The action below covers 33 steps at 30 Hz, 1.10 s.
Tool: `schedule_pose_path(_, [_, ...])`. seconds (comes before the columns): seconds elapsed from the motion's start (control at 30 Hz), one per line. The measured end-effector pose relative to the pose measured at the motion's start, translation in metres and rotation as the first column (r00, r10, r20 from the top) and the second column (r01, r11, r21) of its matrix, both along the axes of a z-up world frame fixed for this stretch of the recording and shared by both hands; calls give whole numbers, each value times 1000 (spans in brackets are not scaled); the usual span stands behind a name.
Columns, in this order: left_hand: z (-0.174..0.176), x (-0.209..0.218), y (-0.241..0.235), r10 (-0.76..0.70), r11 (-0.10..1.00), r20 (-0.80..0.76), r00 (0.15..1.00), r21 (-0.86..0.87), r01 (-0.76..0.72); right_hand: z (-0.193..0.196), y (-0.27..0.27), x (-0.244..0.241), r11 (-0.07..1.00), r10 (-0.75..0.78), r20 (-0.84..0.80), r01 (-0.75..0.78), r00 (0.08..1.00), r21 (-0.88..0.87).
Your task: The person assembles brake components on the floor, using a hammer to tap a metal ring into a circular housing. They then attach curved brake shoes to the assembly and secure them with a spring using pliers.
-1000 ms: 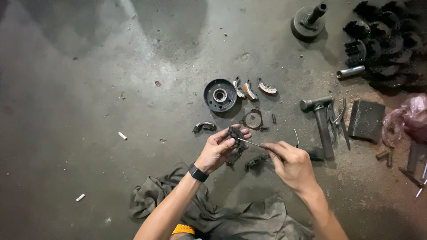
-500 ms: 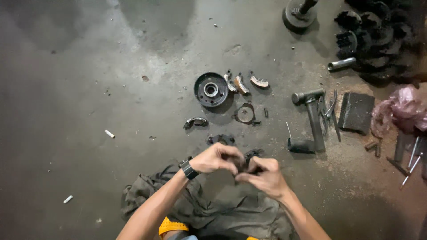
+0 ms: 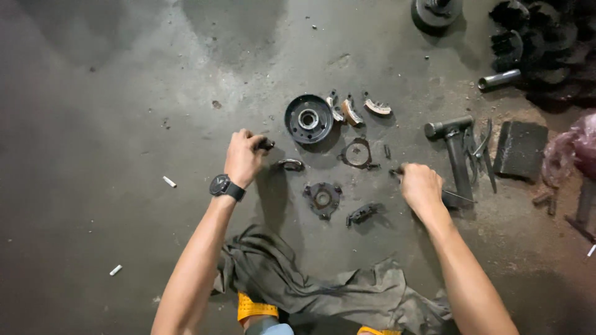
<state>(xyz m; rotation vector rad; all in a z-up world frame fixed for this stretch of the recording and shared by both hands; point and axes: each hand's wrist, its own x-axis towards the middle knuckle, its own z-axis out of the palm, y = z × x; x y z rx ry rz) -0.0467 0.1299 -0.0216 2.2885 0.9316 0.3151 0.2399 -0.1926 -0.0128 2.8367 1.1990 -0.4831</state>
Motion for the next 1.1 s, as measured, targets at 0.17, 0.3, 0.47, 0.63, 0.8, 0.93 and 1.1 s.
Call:
schedule_pose_path(0.17, [3, 1, -29, -118, 918, 162, 980, 393, 45, 34, 6, -14, 999, -14, 49, 16, 999, -38])
schedule_pose_path(0.3, [-10, 16, -58, -340, 868, -93, 936, 353, 350, 79, 10, -31, 984, -109, -46, 115, 993, 139])
schedule_pose_path(0.47, [-24, 24, -66, -360, 863, -342, 868, 230, 449, 92, 13, -52, 917, -50, -103, 86, 993, 389])
schedule_pose_path(0.63, [8, 22, -88, 62, 850, 380, 923, -505, 151, 131, 37, -79, 745, 72, -398, 216, 915, 632])
schedule_pose_path(0.8, [-2, 25, -109, 401, 195, 404, 822, -915, 354, 143, 55, -97, 668, 272, -217, -22, 937, 744])
schedule_pose_path(0.93, [33, 39, -118, 460, 36, 395, 795, -903, 428, 138, 57, -103, 653, 325, -186, -77, 927, 754])
schedule_pose_path(1.1, [9, 34, -125, 429, 60, 438, 790, -887, 459, 136, 55, -104, 667, 322, -135, -124, 937, 735])
